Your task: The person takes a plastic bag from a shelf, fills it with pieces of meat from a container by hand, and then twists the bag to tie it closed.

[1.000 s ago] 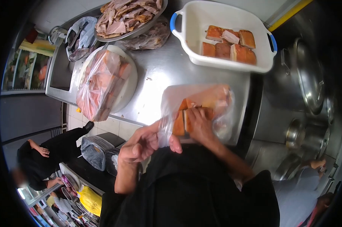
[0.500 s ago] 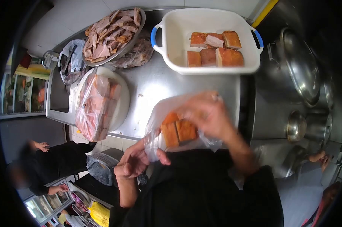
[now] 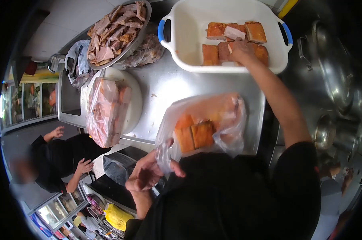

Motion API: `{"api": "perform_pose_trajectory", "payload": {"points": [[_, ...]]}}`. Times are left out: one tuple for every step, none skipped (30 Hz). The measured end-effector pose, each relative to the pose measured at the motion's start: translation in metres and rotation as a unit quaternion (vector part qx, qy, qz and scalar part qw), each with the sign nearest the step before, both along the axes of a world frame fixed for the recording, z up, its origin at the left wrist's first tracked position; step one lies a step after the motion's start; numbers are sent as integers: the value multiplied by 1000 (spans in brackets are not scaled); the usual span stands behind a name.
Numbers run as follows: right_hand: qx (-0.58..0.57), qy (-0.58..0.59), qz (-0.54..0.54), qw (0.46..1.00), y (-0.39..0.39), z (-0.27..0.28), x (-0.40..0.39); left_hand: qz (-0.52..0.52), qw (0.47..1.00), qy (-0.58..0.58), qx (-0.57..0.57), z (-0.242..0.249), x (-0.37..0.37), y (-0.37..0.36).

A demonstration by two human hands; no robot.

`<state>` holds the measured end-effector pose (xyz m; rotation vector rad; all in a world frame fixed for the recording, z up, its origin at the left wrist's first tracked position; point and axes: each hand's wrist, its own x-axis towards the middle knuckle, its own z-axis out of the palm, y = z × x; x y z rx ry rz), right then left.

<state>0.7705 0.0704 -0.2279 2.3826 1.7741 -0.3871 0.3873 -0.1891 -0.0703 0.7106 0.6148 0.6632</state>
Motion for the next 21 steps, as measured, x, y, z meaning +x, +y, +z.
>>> {"api": "perform_pose_trajectory", "payload": {"points": [[-7, 23, 53, 998, -2, 0, 4, 5, 1000, 3, -2, 1, 1, 0], [-14, 33, 33, 999, -1, 1, 5, 5, 1000, 5, -2, 1, 1, 0], [-19, 41, 13, 999, 1, 4, 6, 5, 1000, 4, -2, 1, 1, -1], [-23, 48, -7, 999, 1, 9, 8, 5, 1000, 3, 1, 1, 0, -1], [-8, 88, -44, 995, 1, 16, 11, 7, 1000, 0, 4, 1, -1, -2], [7, 128, -78, 989, -2, 25, 17, 11, 1000, -2, 7, 1, -1, -3], [21, 167, -109, 980, -4, 31, 22, 18, 1000, -6, 9, 1, -3, -6], [64, 275, -153, 947, -5, 33, 28, 19, 1000, -6, 12, 1, -4, -7], [104, 380, -193, 899, -6, 31, 35, 21, 1000, -7, 12, 0, -5, -8], [139, 479, -231, 836, -8, 27, 42, 23, 1000, -7, 12, 0, -6, -9], [187, 570, -218, 770, -12, 23, 46, 15, 1000, -18, 20, -5, -9, -10], [232, 653, -202, 692, -21, 22, 48, 16, 999, -19, 22, -5, -10, -11], [272, 727, -184, 604, -30, 20, 48, 17, 999, -20, 23, -6, -10, -10], [273, 788, -178, 523, -48, 29, 42, 17, 999, -21, 23, -6, -11, -9], [271, 840, -174, 437, -75, 41, 36, 19, 999, -30, 26, -7, -12, -9], [257, 855, -204, 401, -105, 56, 21, 21, 999, -33, 23, -7, -14, -9], [246, 868, -235, 363, -138, 74, -1, 19, 999, -37, 21, -6, -14, -9], [189, 908, -220, 303, -170, 91, -28, 16, 999, -41, 19, -5, -13, -8], [150, 934, -180, 270, -190, 69, -36, 15, 999, -37, 18, -6, -13, -7], [48, 962, -170, 209, -213, 56, -54, 9, 999, -38, 21, -6, -13, -7], [-10, 923, -312, 223, -233, 61, -79, 1, 999, -39, 23, -6, -13, -6]]}}
